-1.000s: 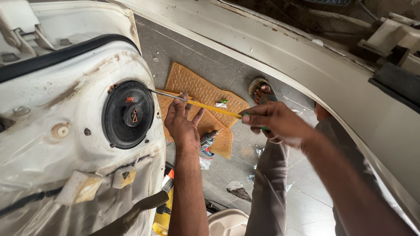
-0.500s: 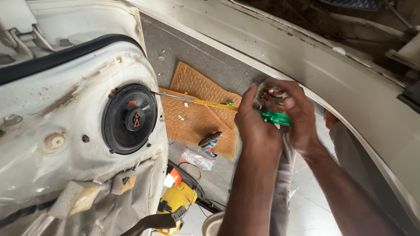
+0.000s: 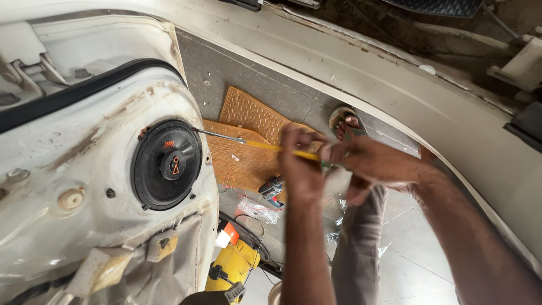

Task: The person uses a screwdriver to remove screws from a car speaker mounted in the door panel. After detaching the speaker, they disconnect the wiring harness and use pliers to strip the insulation from the wires.

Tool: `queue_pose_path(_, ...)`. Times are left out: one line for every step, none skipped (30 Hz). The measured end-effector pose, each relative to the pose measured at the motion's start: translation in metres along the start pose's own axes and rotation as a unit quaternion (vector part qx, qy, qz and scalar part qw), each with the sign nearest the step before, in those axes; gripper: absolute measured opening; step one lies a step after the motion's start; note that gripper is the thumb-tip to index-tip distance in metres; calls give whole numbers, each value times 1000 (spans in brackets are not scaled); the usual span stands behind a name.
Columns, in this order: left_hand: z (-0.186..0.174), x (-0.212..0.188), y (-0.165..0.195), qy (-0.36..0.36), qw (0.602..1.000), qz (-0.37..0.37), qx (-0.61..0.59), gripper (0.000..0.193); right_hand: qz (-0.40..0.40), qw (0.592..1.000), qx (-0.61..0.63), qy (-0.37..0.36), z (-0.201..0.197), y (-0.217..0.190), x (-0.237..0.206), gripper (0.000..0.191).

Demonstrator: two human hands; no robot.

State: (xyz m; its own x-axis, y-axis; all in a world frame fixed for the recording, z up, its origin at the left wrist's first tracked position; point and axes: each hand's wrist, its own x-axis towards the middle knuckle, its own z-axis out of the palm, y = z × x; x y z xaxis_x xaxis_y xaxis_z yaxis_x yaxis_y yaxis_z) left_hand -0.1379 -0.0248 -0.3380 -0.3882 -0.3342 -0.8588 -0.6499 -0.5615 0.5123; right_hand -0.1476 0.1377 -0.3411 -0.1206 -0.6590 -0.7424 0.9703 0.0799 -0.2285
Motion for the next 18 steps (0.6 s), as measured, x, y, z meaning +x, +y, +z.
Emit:
queue_pose_path(-4,-4,13,-6,998,64,1,14,-37,997,-63,10,3,3,-1,43)
queue_pose_path(-8,-9,26,-12,992,128,1,21,-75,989,-127,20,7,6,-1,39)
queue_pose_path(-12,-12,37,-1,993,113,14,24,-113,974,-191,32,12,9,-2,35)
queue_pose_path(-18,-15,46,11,995,99,25,29,-181,916,-329,143,18,13,-3,36)
queue_pose_path(-23,-16,52,25,995,83,38,34,-243,822,-452,246,23,16,-3,39)
queue_pose_path(-27,-16,54,33,995,81,49,34,-293,699,-558,338,28,20,-3,43)
queue_pose_path(-30,-13,53,38,995,76,60,34,-328,659,-568,369,31,23,-2,40)
queue_pose_path(-33,-8,53,40,994,74,71,35,-363,613,-576,401,33,25,-1,38)
queue_pose_path(-34,-2,50,25,995,80,59,32,-400,564,-582,429,32,26,0,37)
queue_pose_path(-36,3,48,13,995,89,45,29,-388,676,-499,379,29,26,3,41)
queue_pose_path(-37,6,47,3,995,97,32,27,-366,775,-405,318,24,25,5,45)
queue_pose_path(-39,8,46,-22,995,99,8,24,-333,857,-302,251,19,22,8,51)
queue_pose_path(-41,9,46,-49,994,96,-13,22,-341,864,-293,226,14,20,10,47)
queue_pose_path(-42,10,46,-77,992,94,-33,19,-350,870,-283,202,11,13,9,43)
queue_pose_path(-43,11,46,-87,992,90,-35,19,-363,872,-274,181,9,9,10,39)
queue_pose_path(-43,12,47,-98,990,91,-38,19,-380,871,-267,157,8,10,11,36)
queue_pose_path(-44,12,46,-102,990,92,-41,20,-393,873,-260,129,8,10,11,32)
queue_pose_path(-45,12,46,-100,990,81,-62,20,-402,875,-250,99,11,10,10,29)
